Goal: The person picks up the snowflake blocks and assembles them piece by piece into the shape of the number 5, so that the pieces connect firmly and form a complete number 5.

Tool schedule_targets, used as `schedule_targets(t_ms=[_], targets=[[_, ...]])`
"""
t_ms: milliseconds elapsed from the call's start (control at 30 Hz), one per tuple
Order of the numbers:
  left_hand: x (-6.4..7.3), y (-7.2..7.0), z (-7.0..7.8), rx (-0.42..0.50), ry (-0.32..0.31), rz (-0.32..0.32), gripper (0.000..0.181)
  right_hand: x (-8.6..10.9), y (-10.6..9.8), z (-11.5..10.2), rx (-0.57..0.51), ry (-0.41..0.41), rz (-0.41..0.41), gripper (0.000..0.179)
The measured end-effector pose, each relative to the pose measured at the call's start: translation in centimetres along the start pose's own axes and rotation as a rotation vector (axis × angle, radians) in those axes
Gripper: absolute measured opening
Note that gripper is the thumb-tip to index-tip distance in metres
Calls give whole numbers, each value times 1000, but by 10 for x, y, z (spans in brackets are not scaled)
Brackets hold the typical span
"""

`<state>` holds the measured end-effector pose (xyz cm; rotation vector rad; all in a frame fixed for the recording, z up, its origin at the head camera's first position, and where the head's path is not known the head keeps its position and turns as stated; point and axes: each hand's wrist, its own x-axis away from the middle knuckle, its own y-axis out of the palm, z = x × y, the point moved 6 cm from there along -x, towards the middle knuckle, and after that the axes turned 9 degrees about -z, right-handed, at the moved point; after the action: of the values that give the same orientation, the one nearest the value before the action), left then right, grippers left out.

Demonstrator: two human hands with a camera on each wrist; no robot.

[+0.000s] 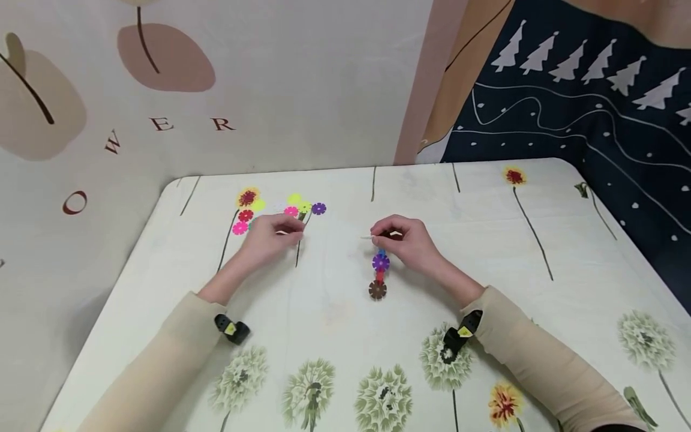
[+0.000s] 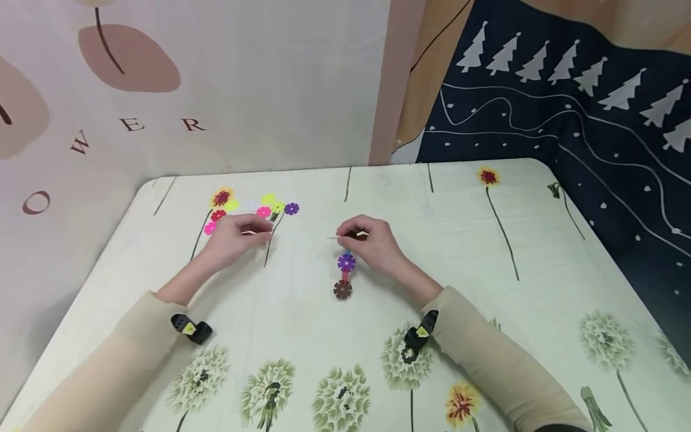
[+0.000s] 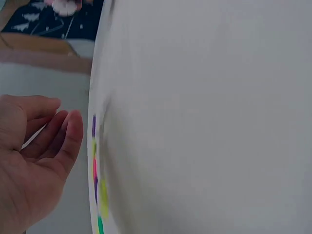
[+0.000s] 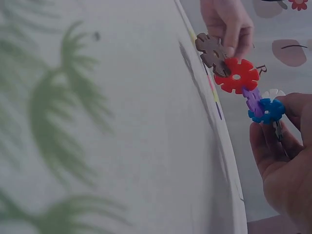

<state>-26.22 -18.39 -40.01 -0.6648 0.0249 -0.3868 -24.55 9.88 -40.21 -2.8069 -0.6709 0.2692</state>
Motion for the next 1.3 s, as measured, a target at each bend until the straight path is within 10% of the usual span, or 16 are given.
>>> schedule_targets(t_ms=[433, 1300], targets=[[34, -45, -46, -128, -56, 43, 26, 2, -5, 4, 11, 10, 7, 10], [31, -37, -47, -172, -50, -53, 31, 2, -8, 4, 10, 1, 14, 11]])
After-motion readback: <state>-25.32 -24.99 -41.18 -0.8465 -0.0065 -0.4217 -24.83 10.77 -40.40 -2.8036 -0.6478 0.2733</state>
